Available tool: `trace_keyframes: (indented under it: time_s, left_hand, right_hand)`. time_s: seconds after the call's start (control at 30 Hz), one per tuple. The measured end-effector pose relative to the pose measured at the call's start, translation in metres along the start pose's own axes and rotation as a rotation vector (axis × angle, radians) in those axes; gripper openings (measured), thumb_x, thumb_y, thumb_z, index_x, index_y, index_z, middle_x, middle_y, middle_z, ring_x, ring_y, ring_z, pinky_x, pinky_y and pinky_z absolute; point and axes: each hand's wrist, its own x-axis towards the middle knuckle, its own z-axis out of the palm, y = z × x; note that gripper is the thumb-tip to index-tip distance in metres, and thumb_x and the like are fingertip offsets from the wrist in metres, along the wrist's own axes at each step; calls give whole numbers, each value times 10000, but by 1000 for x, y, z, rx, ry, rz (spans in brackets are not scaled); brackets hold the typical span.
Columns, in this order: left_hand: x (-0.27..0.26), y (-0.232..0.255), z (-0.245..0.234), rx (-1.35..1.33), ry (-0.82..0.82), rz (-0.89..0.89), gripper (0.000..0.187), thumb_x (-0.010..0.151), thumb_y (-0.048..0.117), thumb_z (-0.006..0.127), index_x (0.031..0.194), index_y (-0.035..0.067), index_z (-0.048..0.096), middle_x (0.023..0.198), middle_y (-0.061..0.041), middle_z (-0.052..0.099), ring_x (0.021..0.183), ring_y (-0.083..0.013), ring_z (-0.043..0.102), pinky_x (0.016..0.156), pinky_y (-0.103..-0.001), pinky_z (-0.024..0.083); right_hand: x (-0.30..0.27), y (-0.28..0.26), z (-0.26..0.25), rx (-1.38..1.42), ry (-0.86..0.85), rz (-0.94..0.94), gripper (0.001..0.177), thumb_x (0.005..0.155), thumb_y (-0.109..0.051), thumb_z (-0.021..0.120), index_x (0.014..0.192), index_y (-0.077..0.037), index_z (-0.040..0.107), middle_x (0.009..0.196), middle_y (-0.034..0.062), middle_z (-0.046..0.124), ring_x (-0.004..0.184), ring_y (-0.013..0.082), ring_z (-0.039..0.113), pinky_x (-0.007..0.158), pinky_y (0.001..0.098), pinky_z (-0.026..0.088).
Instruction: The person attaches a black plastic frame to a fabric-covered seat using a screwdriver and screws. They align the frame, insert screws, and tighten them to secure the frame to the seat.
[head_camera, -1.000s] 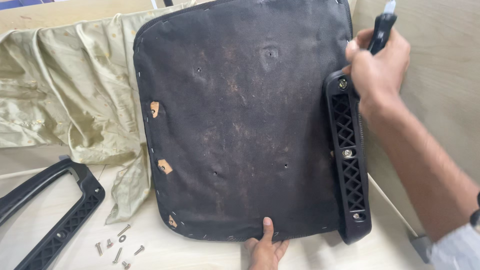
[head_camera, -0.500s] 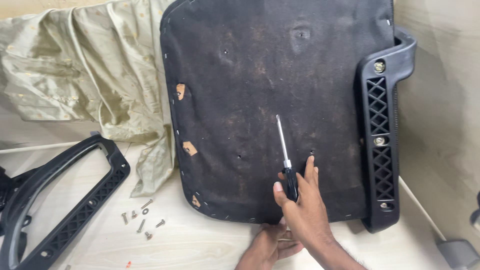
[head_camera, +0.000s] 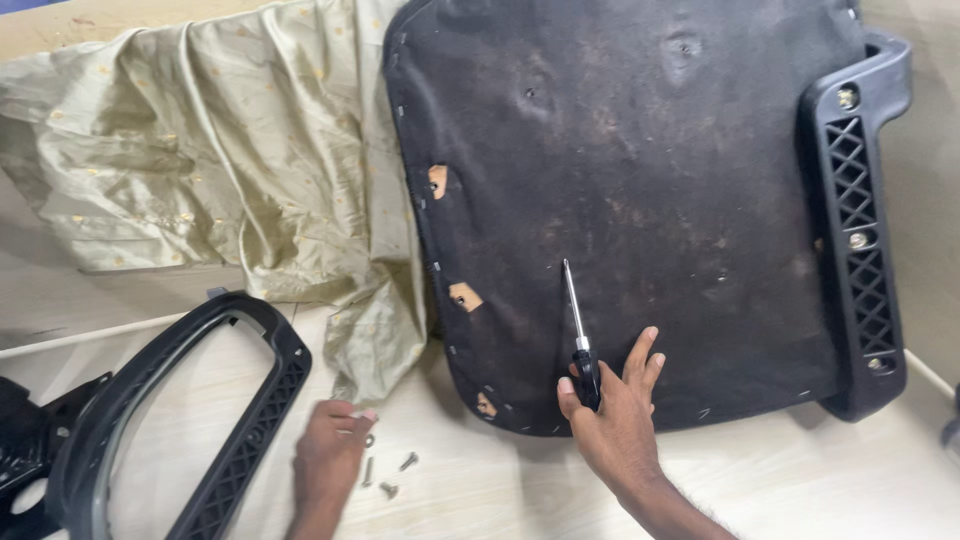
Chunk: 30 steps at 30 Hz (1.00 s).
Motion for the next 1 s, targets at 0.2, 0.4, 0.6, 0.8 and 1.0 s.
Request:
trace_keyframes:
  time_s: [0.2, 0.4, 0.6, 0.8, 1.0]
  left_hand:
    - [38, -18, -83, 686, 223, 11, 713, 755, 493, 859, 1268, 63, 612, 1226, -167, 650, 1167, -332, 605, 954, -488, 503]
    - [75, -35, -102, 637, -167, -356, 573, 793, 500, 860, 1186, 120, 688, 1150, -110, 743, 1127, -298, 680, 972, -480, 542]
    - [64, -41, -121, 503, -203, -271, 295, 823, 408, 793, 962, 148, 811, 849, -46, 781, 877, -225, 787, 810, -438, 579]
    - [40, -40, -169, 343, -306, -244, 321, 753, 325, 844, 946, 71, 803, 727, -119, 771, 720, -244, 797, 711, -397, 549]
    - [-10, -9, -182, 73, -479, -203, 357, 744, 264, 889, 930, -5, 747, 650, -131, 711, 614, -223, 681, 636, -334, 509]
  right_hand:
    - [-20, -4, 42, 103, 16, 18, 329, 904, -361, 631, 1090, -93, 680, 1665, 165, -227, 1532, 422, -202, 1188, 673, 249]
    - [-40, -18, 56, -21, 2, 25, 265, 886, -349, 703, 1052, -144, 723, 1635, 224, -47, 1493, 470, 192, 1183, 575, 351]
    - [-50, -47, 39, 92, -66, -24, 196, 900, -284, 682, 967, -113, 749, 1137, 70, 600, 1000, 160, 658, 863, 378, 539]
    - [-40, -72, 36, 303, -379, 63, 265, 875, -282, 719, 1096, -136, 705, 940, 128, 700, 839, 186, 693, 654, 342, 552]
    - [-30, -89, 65, 461, -631, -35, 438, 855, -295, 709, 1261, -132, 681, 1223, 69, 674, 952, 211, 693, 785, 334, 588]
